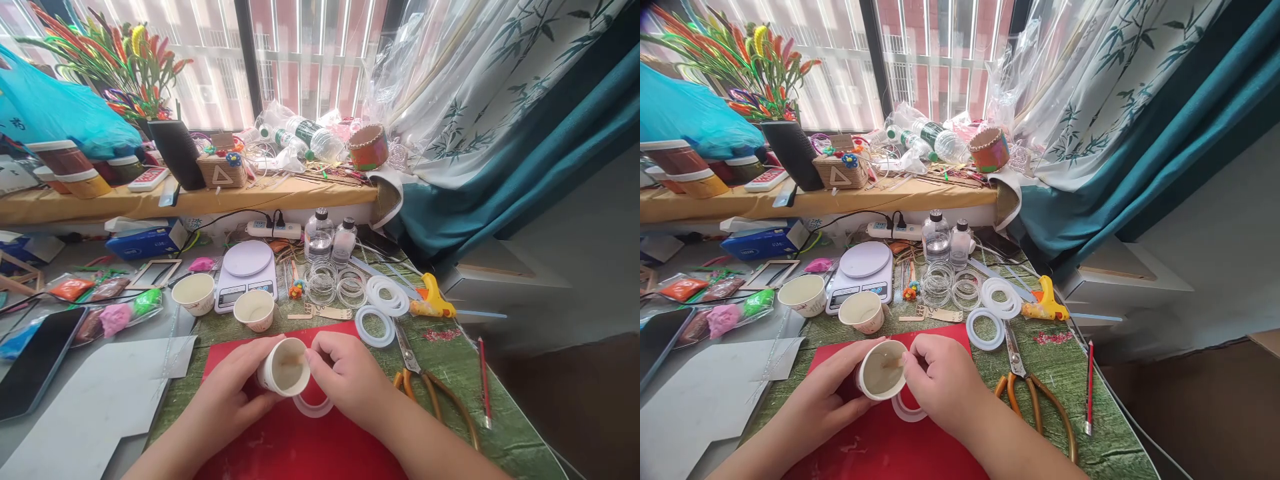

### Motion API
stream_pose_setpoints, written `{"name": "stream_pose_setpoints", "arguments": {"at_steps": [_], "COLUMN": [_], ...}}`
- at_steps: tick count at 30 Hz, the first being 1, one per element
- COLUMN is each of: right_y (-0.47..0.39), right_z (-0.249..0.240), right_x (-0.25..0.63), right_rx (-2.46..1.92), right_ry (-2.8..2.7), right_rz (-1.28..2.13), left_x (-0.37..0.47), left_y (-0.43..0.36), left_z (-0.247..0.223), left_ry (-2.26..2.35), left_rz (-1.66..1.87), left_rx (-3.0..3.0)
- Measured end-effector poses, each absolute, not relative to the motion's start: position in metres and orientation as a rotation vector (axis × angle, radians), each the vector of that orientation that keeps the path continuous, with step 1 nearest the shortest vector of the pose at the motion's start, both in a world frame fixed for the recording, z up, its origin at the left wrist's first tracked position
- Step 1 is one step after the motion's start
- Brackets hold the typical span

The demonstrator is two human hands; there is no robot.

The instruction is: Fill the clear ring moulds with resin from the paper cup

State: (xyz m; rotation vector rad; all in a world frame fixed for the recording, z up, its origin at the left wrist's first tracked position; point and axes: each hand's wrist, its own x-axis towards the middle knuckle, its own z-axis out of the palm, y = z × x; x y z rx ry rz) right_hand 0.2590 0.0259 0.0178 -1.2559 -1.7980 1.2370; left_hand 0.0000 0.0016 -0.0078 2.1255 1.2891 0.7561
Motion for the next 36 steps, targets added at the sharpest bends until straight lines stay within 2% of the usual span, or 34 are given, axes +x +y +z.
{"name": "stream_pose_setpoints", "arguments": {"at_steps": [3,5,12,28,36], "right_y": [0.025,0.025,0.032,0.026,0.029], "right_z": [0.014,0.012,0.017,0.027,0.026], "right_x": [0.255,0.253,0.261,0.266,0.268], "right_rx": [-1.194,-1.141,-1.155,-1.110,-1.211], "right_ry": [-1.558,-1.427,-1.244,-1.286,-1.777], "right_rz": [1.523,1.566,1.490,1.403,1.154], "left_x": [0.000,0.000,-0.003,0.001,0.000], "left_y": [0.002,0.002,0.001,0.002,0.001], "left_z": [-0.007,-0.007,-0.013,-0.002,-0.007], "left_ry": [1.290,1.290,1.312,1.294,1.299], "left_rz": [0.754,0.750,0.756,0.742,0.755], "left_rx": [2.124,2.124,2.129,2.115,2.111]}}
